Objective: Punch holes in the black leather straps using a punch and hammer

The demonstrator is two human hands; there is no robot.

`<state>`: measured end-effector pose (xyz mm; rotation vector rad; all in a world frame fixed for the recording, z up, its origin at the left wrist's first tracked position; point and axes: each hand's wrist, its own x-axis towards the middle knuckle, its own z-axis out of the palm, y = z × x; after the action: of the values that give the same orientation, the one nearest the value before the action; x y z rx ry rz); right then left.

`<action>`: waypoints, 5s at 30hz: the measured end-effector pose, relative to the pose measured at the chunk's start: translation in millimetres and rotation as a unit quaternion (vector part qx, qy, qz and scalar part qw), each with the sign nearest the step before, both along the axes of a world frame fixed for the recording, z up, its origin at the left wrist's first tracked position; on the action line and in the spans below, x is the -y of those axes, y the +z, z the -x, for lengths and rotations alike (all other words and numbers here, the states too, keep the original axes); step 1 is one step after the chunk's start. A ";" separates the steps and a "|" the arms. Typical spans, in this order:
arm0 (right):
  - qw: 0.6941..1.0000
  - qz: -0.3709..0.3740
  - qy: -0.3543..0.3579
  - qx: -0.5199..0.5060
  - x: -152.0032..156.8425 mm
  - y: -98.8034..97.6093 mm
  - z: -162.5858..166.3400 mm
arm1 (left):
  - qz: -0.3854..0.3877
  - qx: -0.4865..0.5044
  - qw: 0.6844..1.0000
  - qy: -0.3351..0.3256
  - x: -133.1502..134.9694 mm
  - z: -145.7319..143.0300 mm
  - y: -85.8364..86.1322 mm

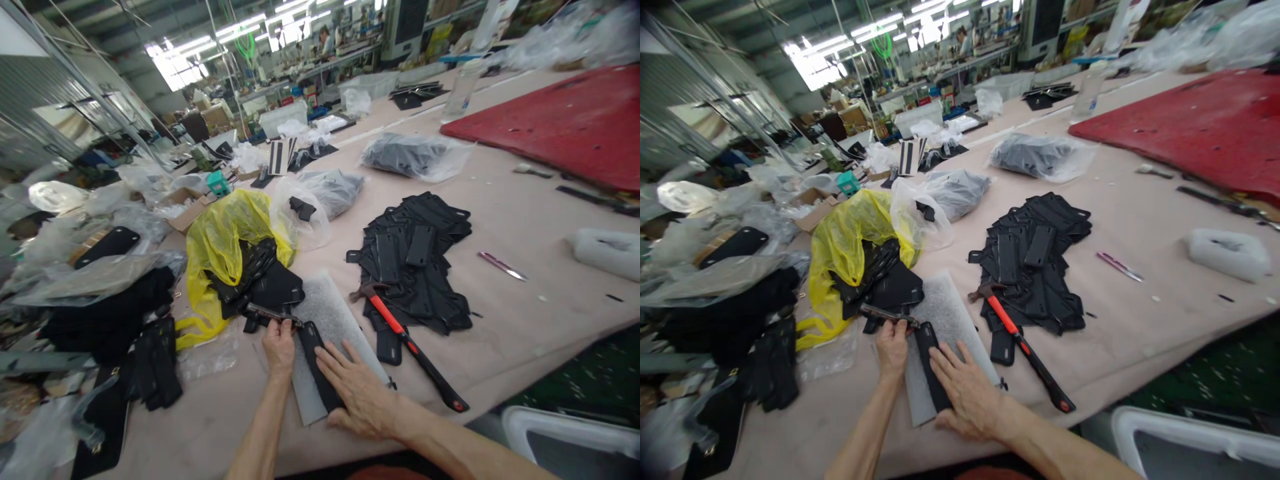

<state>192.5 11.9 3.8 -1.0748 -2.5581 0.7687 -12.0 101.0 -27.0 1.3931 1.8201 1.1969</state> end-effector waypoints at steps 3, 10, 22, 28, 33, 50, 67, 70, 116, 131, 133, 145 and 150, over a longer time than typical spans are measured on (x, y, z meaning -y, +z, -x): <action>1.000 0.013 0.019 0.002 -0.1 2.7 -4.6 | -0.007 0.004 1.000 -0.024 4.4 8.1 7.6; 0.999 -0.004 0.016 0.027 -42.6 -0.5 10.4 | -0.052 -0.014 0.997 -0.049 39.4 4.4 20.3; 0.999 0.001 -0.044 0.003 -63.1 -1.4 1.7 | -0.072 -0.002 0.991 -0.111 55.5 -4.5 1.1; 0.997 -0.003 -0.080 -0.012 -63.9 -6.3 5.7 | -0.084 -0.034 0.986 -0.138 56.3 -5.4 -3.6; 0.996 -0.010 -0.090 -0.024 -62.4 -5.9 4.9 | -0.097 -0.078 0.983 -0.133 56.9 -5.8 -4.7; 0.915 -0.045 -0.383 0.122 -31.8 9.9 -75.2 | -0.227 -0.279 0.916 -0.179 54.4 -16.5 -13.1; 0.897 0.027 -0.365 -0.247 -23.2 141.4 -72.8 | -0.162 -0.225 0.945 -0.174 59.0 -20.6 -7.5; 0.947 -0.103 -0.274 -0.134 -19.2 161.1 -64.6 | -0.168 -0.228 0.943 -0.174 59.1 -20.4 -5.3; 0.979 -0.042 -0.197 -0.038 -35.9 17.3 25.9 | -0.146 -0.174 0.956 -0.186 56.2 -15.2 -10.1; 0.968 -0.016 -0.245 -0.061 -38.9 2.8 27.8 | -0.013 0.024 1.000 -0.004 49.1 6.9 4.1; 0.963 -0.022 -0.269 -0.017 -43.7 10.4 35.9 | -0.030 -0.008 1.000 0.006 55.8 2.5 1.2; 0.924 0.059 -0.364 0.103 -72.4 20.3 58.5 | -0.039 0.031 0.992 0.117 61.2 4.2 -9.8; 0.924 0.081 -0.363 0.090 -74.3 12.3 -13.9 | -0.035 0.037 0.993 0.110 59.0 -0.5 -9.5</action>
<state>206.4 86.2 16.1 -2.0468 -1.9716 0.6926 -11.5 42.1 -36.5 1.1908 1.9356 1.4158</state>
